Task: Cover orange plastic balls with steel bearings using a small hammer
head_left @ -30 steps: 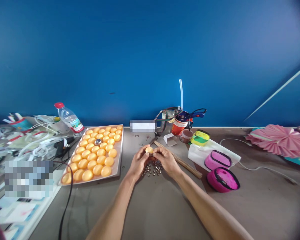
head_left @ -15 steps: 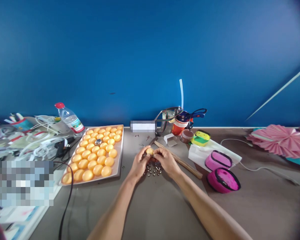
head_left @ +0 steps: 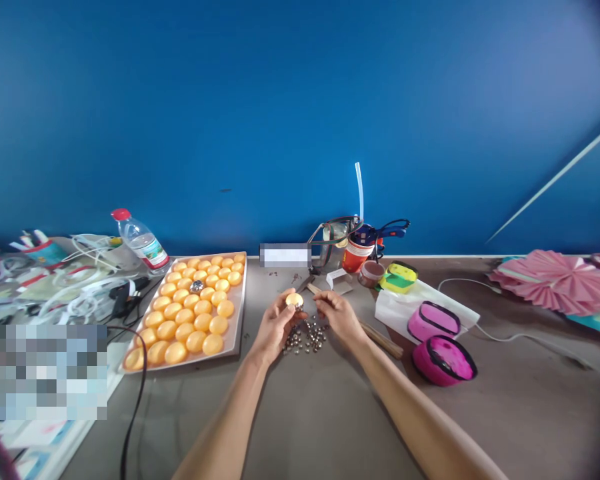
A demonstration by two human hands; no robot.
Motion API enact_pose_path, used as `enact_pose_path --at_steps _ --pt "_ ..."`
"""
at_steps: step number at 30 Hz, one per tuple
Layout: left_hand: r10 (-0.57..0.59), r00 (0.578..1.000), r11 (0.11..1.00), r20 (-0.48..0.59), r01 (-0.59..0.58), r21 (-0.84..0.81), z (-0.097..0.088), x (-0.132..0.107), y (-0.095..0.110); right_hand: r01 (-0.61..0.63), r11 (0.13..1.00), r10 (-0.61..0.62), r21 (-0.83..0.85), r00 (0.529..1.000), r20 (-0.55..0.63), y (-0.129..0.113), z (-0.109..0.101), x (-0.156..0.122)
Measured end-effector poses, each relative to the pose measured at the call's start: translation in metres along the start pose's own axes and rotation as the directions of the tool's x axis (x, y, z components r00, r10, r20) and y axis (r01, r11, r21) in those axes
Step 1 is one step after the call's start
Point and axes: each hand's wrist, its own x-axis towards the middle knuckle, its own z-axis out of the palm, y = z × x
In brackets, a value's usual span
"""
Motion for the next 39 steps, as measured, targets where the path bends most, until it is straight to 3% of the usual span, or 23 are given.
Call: enact_pose_path --at_steps 2,5,9,12,20,24,28,31,35,39 --pt "0.009 1.000 1.000 0.001 -0.009 0.006 -0.001 0.001 0.001 0.085 0.968 -0.085 -0.237 0.996 0.012 0.005 -0.004 0.001" --pt "0.012 1.000 0.999 0.009 -0.012 0.036 -0.002 0.001 0.002 0.214 0.837 -0.168 -0.503 0.977 0.134 0.012 -0.005 -0.002" --pt "0.017 1.000 0.998 0.015 -0.018 0.061 -0.001 0.001 0.002 0.281 0.661 -0.094 -0.696 0.951 0.295 0.011 0.000 -0.009" --pt "0.014 1.000 0.995 0.023 -0.016 0.094 -0.001 0.001 0.002 0.287 0.612 -0.054 -0.737 0.945 0.323 0.006 0.002 -0.011" --pt "0.076 0.997 0.956 -0.016 -0.068 0.286 -0.003 0.001 0.000 0.343 0.582 -0.040 -0.737 0.918 0.396 -0.002 0.000 -0.010" --pt "0.079 0.997 0.953 -0.016 -0.071 0.296 -0.003 0.001 -0.001 0.356 0.577 -0.017 -0.735 0.905 0.425 -0.006 0.000 -0.012" --pt "0.074 0.997 0.963 -0.023 -0.065 0.260 -0.005 0.003 -0.004 0.324 0.548 -0.007 -0.771 0.924 0.383 -0.004 0.004 -0.013" --pt "0.068 0.997 0.975 -0.040 -0.058 0.216 -0.005 0.003 -0.004 0.312 0.578 -0.045 -0.754 0.935 0.352 0.000 0.006 -0.013" --pt "0.043 0.996 0.992 -0.078 -0.034 0.120 -0.004 0.003 -0.001 0.261 0.738 -0.162 -0.622 0.964 0.212 0.002 0.004 -0.011" --pt "0.014 0.998 0.999 -0.064 -0.012 0.044 -0.004 0.003 0.003 0.202 0.871 -0.196 -0.448 0.979 0.060 0.000 0.001 -0.008"
